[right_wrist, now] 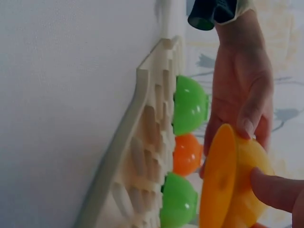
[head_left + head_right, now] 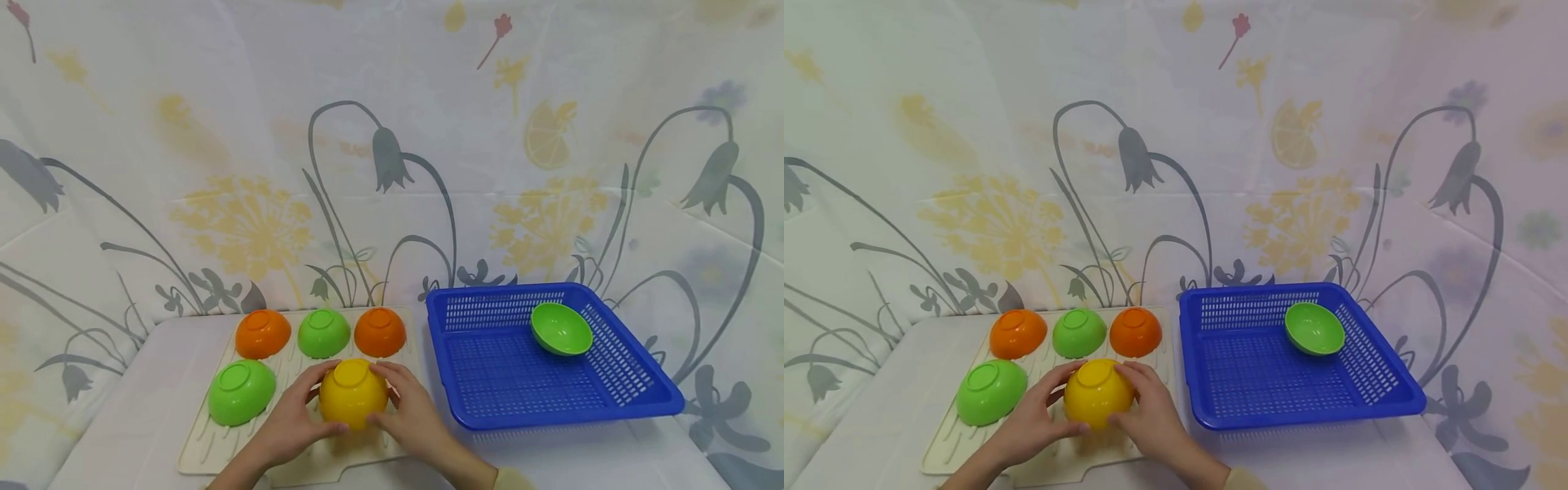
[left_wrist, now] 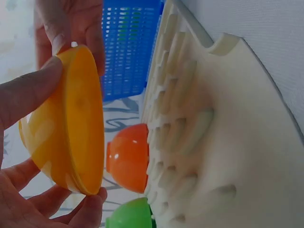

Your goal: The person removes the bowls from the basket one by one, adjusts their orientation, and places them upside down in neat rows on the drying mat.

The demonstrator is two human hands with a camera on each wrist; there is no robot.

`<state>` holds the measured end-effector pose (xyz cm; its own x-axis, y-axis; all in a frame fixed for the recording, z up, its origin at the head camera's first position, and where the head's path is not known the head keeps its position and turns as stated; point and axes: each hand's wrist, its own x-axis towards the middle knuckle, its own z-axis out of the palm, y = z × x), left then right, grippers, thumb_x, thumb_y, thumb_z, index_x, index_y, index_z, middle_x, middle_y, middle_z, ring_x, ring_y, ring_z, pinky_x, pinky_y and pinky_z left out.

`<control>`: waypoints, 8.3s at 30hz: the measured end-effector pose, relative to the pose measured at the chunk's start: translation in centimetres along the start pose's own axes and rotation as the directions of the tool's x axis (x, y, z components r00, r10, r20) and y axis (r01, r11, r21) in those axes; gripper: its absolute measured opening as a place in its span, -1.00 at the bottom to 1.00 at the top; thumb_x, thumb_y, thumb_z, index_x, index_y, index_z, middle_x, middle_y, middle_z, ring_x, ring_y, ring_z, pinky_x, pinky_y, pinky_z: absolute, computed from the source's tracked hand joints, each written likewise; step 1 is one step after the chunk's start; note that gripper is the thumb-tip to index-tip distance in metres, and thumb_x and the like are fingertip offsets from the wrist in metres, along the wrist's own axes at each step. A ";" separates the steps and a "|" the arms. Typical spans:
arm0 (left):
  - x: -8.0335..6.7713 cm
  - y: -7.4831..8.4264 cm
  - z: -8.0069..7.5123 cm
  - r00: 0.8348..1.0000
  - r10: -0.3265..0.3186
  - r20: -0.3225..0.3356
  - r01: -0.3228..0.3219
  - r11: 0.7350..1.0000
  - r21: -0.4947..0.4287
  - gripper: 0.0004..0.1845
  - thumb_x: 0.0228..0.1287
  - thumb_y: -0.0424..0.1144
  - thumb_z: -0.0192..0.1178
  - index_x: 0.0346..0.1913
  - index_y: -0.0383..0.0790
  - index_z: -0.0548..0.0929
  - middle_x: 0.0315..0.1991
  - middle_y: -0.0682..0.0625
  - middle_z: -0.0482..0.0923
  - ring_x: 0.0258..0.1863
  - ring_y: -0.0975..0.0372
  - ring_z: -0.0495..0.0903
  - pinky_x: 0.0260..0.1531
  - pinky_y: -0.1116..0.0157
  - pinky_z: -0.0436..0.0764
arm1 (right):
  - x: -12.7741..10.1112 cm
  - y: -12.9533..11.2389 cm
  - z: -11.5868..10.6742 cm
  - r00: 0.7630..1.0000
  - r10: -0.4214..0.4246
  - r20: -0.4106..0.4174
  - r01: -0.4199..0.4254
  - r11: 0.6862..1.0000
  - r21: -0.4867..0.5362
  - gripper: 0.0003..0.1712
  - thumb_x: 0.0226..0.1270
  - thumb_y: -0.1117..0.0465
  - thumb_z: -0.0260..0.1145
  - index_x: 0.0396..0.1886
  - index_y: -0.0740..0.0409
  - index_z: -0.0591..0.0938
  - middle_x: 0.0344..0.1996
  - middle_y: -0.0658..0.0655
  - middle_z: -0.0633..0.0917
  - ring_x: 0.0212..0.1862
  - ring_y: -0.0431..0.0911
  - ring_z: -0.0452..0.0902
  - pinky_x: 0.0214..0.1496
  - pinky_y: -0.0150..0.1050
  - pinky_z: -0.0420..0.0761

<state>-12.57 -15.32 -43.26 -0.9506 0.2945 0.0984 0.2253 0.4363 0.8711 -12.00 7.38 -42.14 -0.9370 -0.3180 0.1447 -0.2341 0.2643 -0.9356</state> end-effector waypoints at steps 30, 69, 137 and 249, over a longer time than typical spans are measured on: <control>0.3 -2.9 -0.7 0.983 -0.148 -0.111 0.159 0.982 0.100 -0.03 0.02 -0.09 0.56 0.44 -0.22 0.23 0.41 -0.20 0.28 0.37 -0.10 0.30 0.36 -0.16 0.22 | 4.0 2.7 4.7 0.978 0.205 -0.044 -0.204 0.978 0.029 -0.26 0.09 0.44 0.51 0.31 0.08 0.55 0.25 0.26 0.52 0.16 0.17 0.53 0.11 -0.04 0.62; 1.0 -4.2 -1.0 0.973 -0.191 -0.129 0.211 0.964 0.161 -0.05 0.07 -0.27 0.51 0.45 -0.27 0.14 0.38 -0.32 0.27 0.31 -0.17 0.35 0.33 -0.23 0.23 | 4.7 3.4 5.2 0.979 0.202 0.010 -0.202 0.979 0.036 -0.31 0.21 0.37 0.44 0.37 0.17 0.50 0.26 0.16 0.57 0.27 0.07 0.49 0.24 -0.04 0.52; 0.7 -4.7 -0.8 0.956 -0.249 -0.154 0.275 0.945 0.178 -0.01 0.01 -0.16 0.54 0.47 -0.18 0.19 0.39 -0.24 0.29 0.34 -0.15 0.33 0.35 -0.20 0.20 | 1.5 5.9 -32.4 0.902 0.274 -0.332 -0.373 0.883 -0.284 -0.39 0.43 0.46 -0.07 0.47 0.47 0.18 0.40 0.58 0.19 0.36 0.51 0.12 0.31 0.36 0.25; 0.9 -0.9 -2.1 0.980 -0.134 -0.146 0.146 0.987 0.072 -0.16 0.10 -0.07 0.50 0.43 -0.15 0.36 0.41 -0.12 0.34 0.38 -0.11 0.29 0.35 -0.12 0.26 | 0.6 -0.7 -24.2 0.976 0.214 0.048 -0.202 0.962 -0.182 -0.49 0.42 0.29 0.24 0.30 0.42 0.48 0.20 0.40 0.56 -0.05 0.04 0.66 -0.13 -0.08 0.72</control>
<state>-14.09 -17.23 -42.99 -0.9931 0.1062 0.0495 0.0990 0.5347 0.8392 -18.70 29.06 -33.61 -0.9517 -0.2979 -0.0743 -0.0836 0.4845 -0.8708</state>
